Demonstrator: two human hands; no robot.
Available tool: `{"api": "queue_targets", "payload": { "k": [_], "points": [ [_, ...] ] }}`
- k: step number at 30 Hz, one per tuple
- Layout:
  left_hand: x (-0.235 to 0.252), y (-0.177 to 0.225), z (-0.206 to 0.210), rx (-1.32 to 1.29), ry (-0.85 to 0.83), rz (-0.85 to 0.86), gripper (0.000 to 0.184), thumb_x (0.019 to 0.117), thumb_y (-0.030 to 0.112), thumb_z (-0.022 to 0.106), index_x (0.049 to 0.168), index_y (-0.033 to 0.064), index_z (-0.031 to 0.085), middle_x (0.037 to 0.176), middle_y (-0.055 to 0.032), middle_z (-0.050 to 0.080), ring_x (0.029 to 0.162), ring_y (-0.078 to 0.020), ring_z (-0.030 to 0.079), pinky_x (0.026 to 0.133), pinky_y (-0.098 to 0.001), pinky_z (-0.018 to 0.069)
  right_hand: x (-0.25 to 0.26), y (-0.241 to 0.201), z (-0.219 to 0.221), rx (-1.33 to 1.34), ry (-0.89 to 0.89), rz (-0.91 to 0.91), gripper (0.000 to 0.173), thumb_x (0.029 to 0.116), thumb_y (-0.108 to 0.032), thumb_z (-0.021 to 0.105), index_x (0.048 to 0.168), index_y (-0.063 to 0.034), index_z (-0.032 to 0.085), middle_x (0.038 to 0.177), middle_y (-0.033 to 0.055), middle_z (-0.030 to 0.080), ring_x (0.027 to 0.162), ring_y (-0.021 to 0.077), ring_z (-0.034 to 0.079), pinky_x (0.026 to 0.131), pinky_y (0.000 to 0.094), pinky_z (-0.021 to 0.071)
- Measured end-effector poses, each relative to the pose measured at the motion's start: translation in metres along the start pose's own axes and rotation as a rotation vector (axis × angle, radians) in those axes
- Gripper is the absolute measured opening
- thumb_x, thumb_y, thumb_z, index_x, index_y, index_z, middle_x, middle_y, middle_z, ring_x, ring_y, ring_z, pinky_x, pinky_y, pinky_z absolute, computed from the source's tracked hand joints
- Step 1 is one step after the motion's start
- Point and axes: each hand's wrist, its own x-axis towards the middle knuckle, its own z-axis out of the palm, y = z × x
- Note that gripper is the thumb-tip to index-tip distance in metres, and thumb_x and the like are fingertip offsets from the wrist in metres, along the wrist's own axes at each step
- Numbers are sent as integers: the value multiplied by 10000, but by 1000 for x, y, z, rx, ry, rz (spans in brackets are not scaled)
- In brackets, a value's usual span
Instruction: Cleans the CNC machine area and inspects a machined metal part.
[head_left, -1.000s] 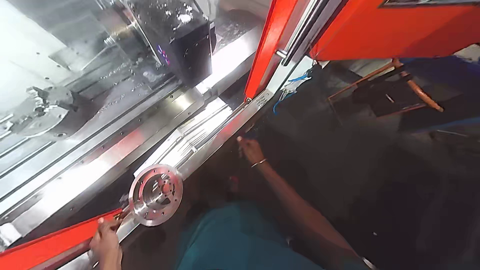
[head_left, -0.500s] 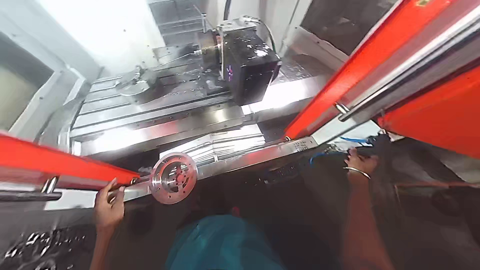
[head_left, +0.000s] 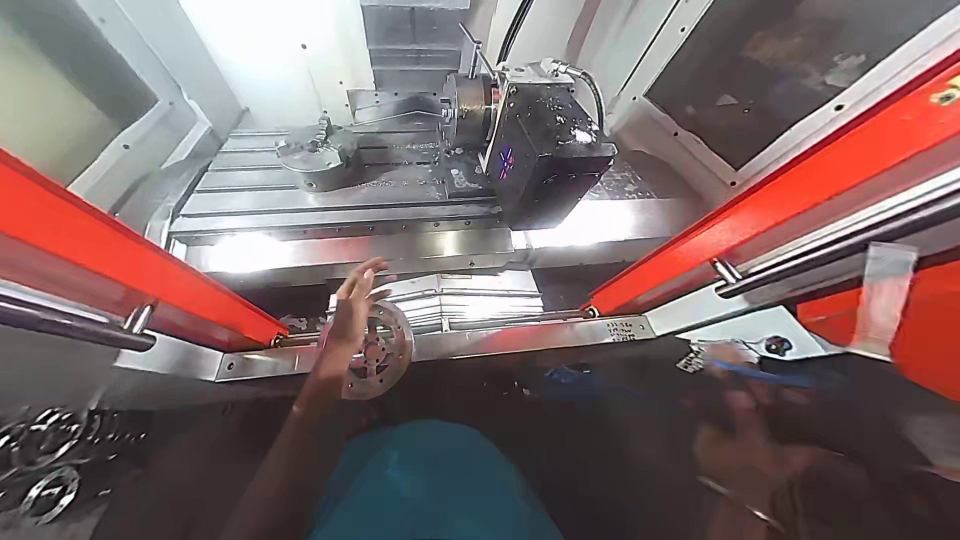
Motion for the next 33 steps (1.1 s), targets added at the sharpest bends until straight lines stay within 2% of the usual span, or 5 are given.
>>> {"api": "queue_targets", "payload": {
  "k": [5, 15, 20, 24, 33],
  "points": [
    [45, -4, 26, -286, -73, -298, 543, 1138, 292, 145, 1426, 4, 504, 1330, -159, 659, 1175, -261, 670, 998, -423, 540, -100, 22, 136, -449, -709, 197, 502, 906, -319, 741, 1269, -7, 590, 1023, 42, 727, 872, 110, 702, 788, 337, 615],
    [72, -31, -84, -124, 76, -91, 288, 1068, 126, 518, 857, -24, 645, 809, -100, 756, 786, -191, 747, 829, -361, 617, -123, 4, 234, -676, -1101, 180, 402, 955, -389, 695, 1251, -135, 598, 894, 15, 707, 761, 144, 685, 709, 386, 593],
    [44, -52, -123, 288, 89, 79, 344, 1007, 95, 579, 1315, -55, 618, 1294, -187, 675, 1141, -226, 695, 1014, -379, 566, -75, 0, 264, -737, -767, 85, 501, 908, -200, 702, 1370, -59, 572, 943, 83, 718, 746, 177, 685, 687, 426, 599],
    [-2, -74, -138, 711, 117, -29, 398, 967, 250, 646, 1335, 99, 670, 1470, -141, 570, 1361, -296, 546, 1129, -518, 450, 8, -11, 306, -773, -543, 19, 636, 959, -390, 694, 1428, -27, 465, 979, 136, 698, 679, 220, 695, 611, 465, 609],
    [-42, -101, -99, 1082, 223, -201, 602, 1007, 459, 506, 1467, 73, 550, 1436, -206, 581, 1302, -379, 586, 1074, -570, 480, 134, 63, 418, -973, -601, -78, 680, 1010, -406, 626, 1492, 7, 384, 1064, 256, 699, 1025, 417, 694, 936, 577, 513]
  ]
}}
